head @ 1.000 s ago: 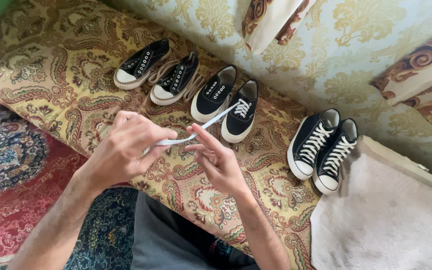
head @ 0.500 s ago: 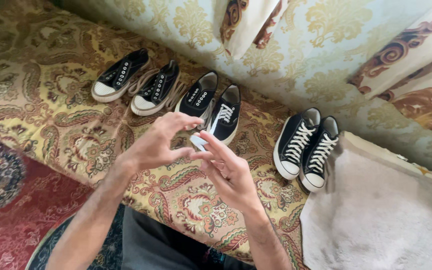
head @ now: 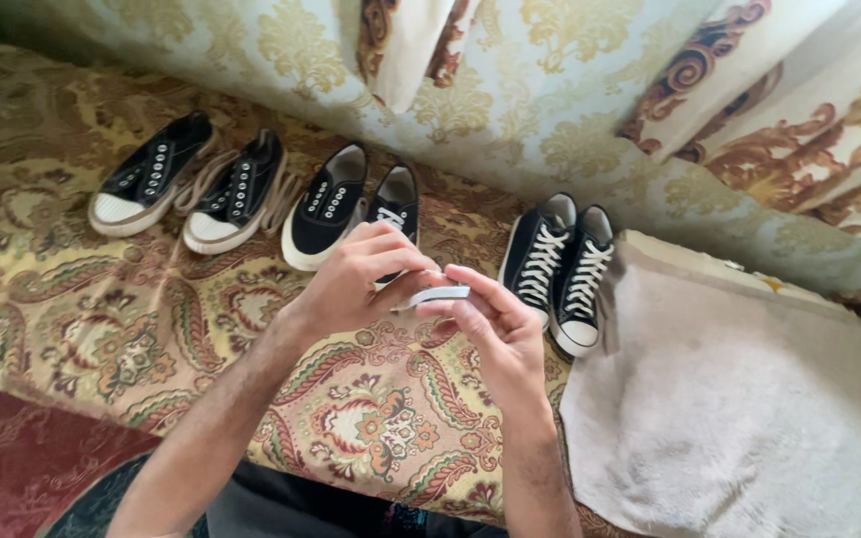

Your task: The person threads white shoelaces through the eyelets of black canvas sneakers laid out on a bed, working one shoe at a time and pulling the laces to seat them through the eyelet rows.

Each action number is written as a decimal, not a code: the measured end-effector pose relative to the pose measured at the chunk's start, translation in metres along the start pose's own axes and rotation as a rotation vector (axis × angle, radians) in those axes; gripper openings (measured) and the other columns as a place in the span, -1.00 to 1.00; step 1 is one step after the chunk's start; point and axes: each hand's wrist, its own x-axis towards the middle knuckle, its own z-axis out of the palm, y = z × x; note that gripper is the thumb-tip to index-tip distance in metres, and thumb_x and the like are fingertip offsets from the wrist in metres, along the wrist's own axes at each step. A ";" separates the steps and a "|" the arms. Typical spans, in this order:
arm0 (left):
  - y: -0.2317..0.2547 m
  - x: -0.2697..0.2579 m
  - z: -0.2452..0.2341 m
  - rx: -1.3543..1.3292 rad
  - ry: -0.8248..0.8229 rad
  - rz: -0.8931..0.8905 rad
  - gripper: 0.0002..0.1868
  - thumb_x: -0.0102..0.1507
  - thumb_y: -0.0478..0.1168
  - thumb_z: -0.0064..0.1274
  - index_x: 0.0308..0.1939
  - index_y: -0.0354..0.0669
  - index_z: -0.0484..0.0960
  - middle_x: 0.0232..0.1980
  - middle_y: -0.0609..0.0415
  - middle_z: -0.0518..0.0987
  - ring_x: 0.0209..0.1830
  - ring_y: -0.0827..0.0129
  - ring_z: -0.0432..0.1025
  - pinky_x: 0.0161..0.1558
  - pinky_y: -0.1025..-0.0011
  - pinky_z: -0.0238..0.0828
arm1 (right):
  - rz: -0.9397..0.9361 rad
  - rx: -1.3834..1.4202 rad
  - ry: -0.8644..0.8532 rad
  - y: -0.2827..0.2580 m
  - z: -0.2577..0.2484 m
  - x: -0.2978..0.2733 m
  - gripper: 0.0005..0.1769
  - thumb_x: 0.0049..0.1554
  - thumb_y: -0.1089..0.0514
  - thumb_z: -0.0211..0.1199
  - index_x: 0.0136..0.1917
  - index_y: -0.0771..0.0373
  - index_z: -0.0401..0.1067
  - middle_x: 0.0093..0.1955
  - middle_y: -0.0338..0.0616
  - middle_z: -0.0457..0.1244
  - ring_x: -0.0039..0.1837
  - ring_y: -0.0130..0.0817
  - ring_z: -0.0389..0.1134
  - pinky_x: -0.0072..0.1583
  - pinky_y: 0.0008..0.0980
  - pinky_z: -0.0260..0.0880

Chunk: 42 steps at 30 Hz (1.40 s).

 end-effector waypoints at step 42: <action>-0.086 -0.045 0.016 -0.044 -0.551 -0.520 -0.78 0.24 -0.07 0.16 -0.21 -0.11 0.76 -0.28 0.02 0.65 -0.22 0.20 0.53 -0.18 0.28 0.44 | 0.245 0.363 0.135 0.084 -0.100 0.098 -0.76 0.33 0.13 0.19 0.18 0.31 0.46 -0.14 -0.16 0.36 -0.12 -0.33 0.42 0.03 -0.24 0.50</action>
